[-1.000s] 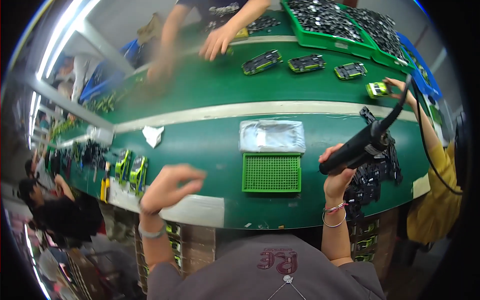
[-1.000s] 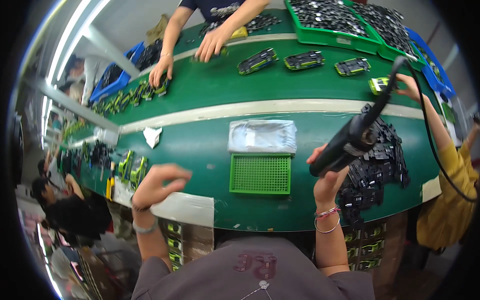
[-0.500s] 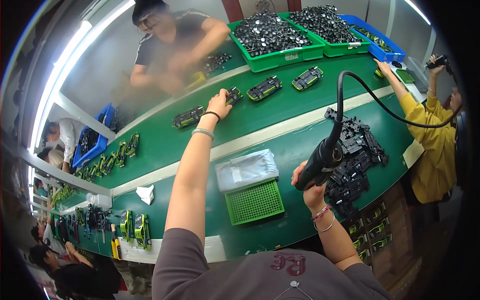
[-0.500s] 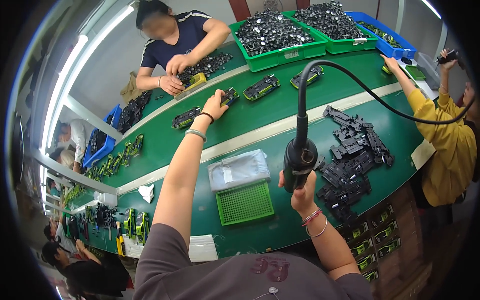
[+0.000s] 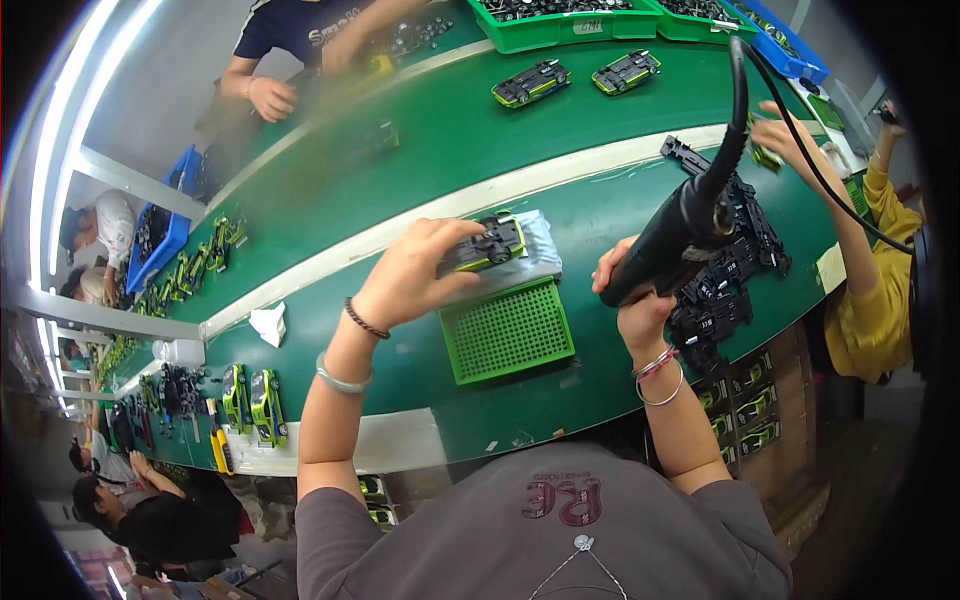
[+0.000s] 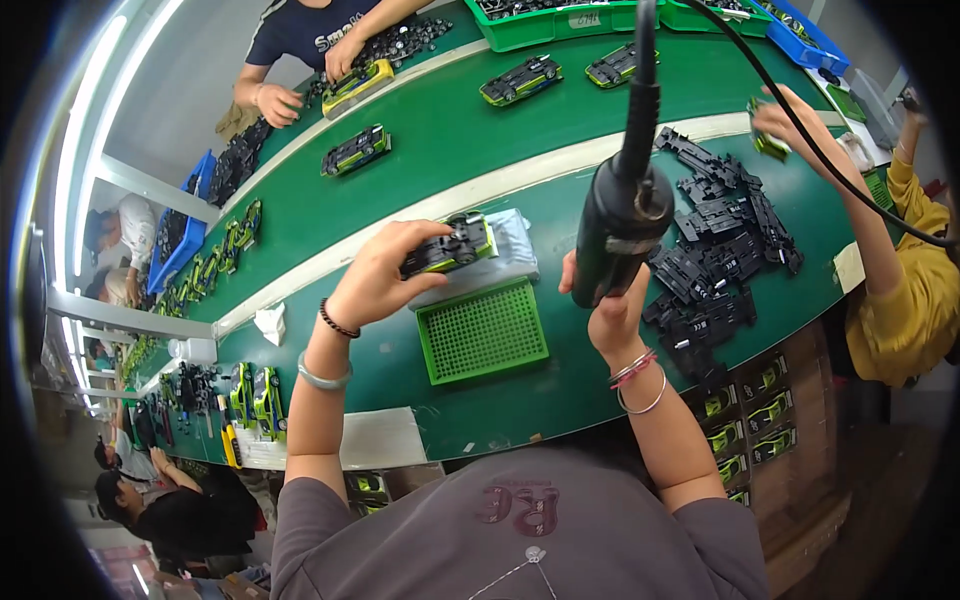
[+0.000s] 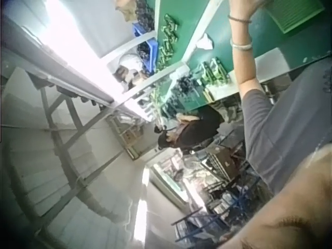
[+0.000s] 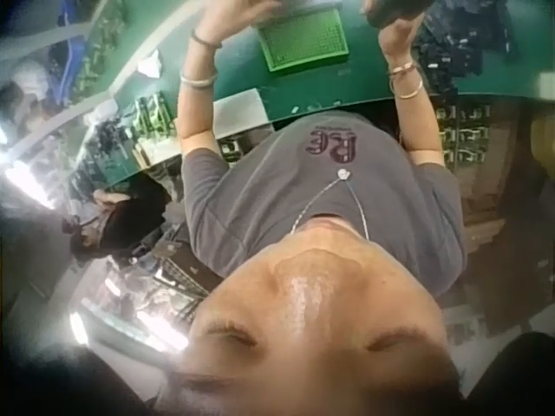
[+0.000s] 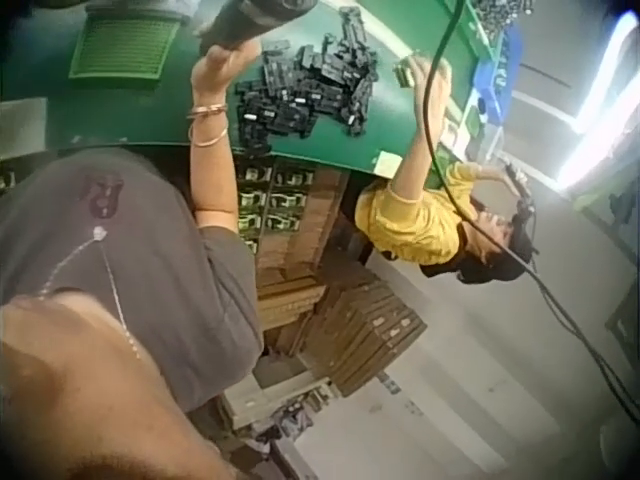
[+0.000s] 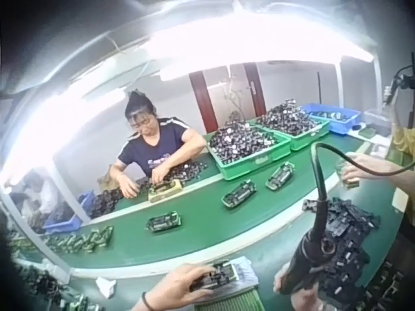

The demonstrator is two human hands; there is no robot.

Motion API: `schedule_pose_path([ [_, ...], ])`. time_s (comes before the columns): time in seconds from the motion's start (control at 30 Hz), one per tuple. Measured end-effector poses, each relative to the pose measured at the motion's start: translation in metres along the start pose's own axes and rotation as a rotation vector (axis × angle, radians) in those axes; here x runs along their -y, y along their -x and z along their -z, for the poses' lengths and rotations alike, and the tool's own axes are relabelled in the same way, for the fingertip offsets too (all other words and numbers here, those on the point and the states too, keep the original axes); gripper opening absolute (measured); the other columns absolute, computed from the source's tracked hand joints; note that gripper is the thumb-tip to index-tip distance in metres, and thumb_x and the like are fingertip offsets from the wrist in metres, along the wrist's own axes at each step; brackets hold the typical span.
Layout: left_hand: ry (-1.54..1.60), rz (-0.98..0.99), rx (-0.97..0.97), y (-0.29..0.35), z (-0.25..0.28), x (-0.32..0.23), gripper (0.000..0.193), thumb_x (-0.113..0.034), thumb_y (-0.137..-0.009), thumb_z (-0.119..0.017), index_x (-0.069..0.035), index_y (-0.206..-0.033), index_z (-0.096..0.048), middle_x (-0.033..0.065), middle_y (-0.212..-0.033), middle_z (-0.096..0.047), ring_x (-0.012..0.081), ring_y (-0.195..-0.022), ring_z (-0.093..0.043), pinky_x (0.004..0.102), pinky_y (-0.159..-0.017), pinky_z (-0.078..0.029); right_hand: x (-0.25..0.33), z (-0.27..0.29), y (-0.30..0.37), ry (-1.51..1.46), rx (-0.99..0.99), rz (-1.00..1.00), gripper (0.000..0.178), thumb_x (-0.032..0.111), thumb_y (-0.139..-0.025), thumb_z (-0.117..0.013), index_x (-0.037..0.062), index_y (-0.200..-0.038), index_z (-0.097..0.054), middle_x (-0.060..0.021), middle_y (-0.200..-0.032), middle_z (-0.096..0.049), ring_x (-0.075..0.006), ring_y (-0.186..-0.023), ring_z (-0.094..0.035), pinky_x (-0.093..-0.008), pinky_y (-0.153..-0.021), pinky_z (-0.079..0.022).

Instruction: The person takes toy cars from a conveyor belt, attaches chassis components and fastens them using an electric screwdriver, and places the assembled toy cars into a packaging tray.

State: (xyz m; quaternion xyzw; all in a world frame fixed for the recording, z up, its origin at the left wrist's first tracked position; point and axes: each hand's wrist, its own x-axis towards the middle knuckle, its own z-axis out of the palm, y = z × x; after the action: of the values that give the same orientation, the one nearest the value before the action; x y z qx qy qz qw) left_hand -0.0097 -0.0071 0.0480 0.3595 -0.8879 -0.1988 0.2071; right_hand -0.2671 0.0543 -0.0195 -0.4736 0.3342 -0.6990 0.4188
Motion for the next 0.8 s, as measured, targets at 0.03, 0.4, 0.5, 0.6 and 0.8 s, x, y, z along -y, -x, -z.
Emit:
schedule_pose_path([
  [0.03,-0.031,-0.041,-0.020,0.004,-0.006,-0.002,0.045,-0.015,-0.072,-0.070,-0.007,-0.113,-0.055,0.0145,-0.109,-0.057,0.0326,-0.099,-0.053,0.0395,-0.087,-0.044,-0.002,-0.001,0.001,0.006,0.011,-0.006,0.091,0.085,-0.062,-0.048,-0.0035,-0.085,-0.054,-0.0057,-0.065,-0.053,-0.0140,-0.060,-0.054,-0.0255,-0.052,-0.043],
  [0.4,-0.116,-0.084,-0.025,0.012,-0.023,0.012,0.044,-0.018,-0.076,-0.069,-0.011,-0.118,-0.057,0.0155,-0.114,-0.054,0.0337,-0.105,-0.051,0.0397,-0.092,-0.042,0.043,-0.043,-0.007,-0.315,0.011,-0.001,0.105,0.099,-0.046,-0.019,0.0034,-0.083,-0.044,-0.0083,-0.059,-0.049,-0.0185,-0.052,-0.050,-0.0303,-0.051,-0.044],
  [0.5,-0.080,-0.090,-0.091,0.013,-0.029,0.014,0.040,-0.020,-0.077,-0.069,-0.013,-0.115,-0.059,0.0163,-0.109,-0.056,0.0347,-0.101,-0.053,0.0411,-0.088,-0.043,0.038,-0.060,-0.009,-0.426,0.090,0.039,0.110,0.100,-0.042,-0.015,0.0018,-0.083,-0.045,-0.0093,-0.059,-0.050,-0.0196,-0.053,-0.052,-0.0299,-0.050,-0.045],
  [0.6,-0.108,-0.054,-0.043,0.014,-0.029,0.014,0.044,-0.020,-0.079,-0.066,-0.015,-0.122,-0.055,0.0147,-0.117,-0.053,0.0327,-0.107,-0.051,0.0396,-0.092,-0.042,0.016,-0.060,-0.005,-0.354,0.110,-0.013,0.110,0.099,-0.044,-0.018,0.0014,-0.086,-0.046,-0.0091,-0.061,-0.050,-0.0188,-0.053,-0.052,-0.0288,-0.050,-0.045],
  [0.8,-0.123,-0.067,-0.065,0.016,-0.031,0.016,0.044,-0.020,-0.079,-0.067,-0.016,-0.121,-0.056,0.0137,-0.115,-0.054,0.0324,-0.105,-0.052,0.0396,-0.090,-0.043,0.012,-0.065,0.006,-0.144,0.033,-0.114,0.104,0.098,-0.048,-0.018,0.0033,-0.084,-0.044,-0.0085,-0.059,-0.050,-0.0175,-0.050,-0.050,-0.0285,-0.049,-0.044],
])
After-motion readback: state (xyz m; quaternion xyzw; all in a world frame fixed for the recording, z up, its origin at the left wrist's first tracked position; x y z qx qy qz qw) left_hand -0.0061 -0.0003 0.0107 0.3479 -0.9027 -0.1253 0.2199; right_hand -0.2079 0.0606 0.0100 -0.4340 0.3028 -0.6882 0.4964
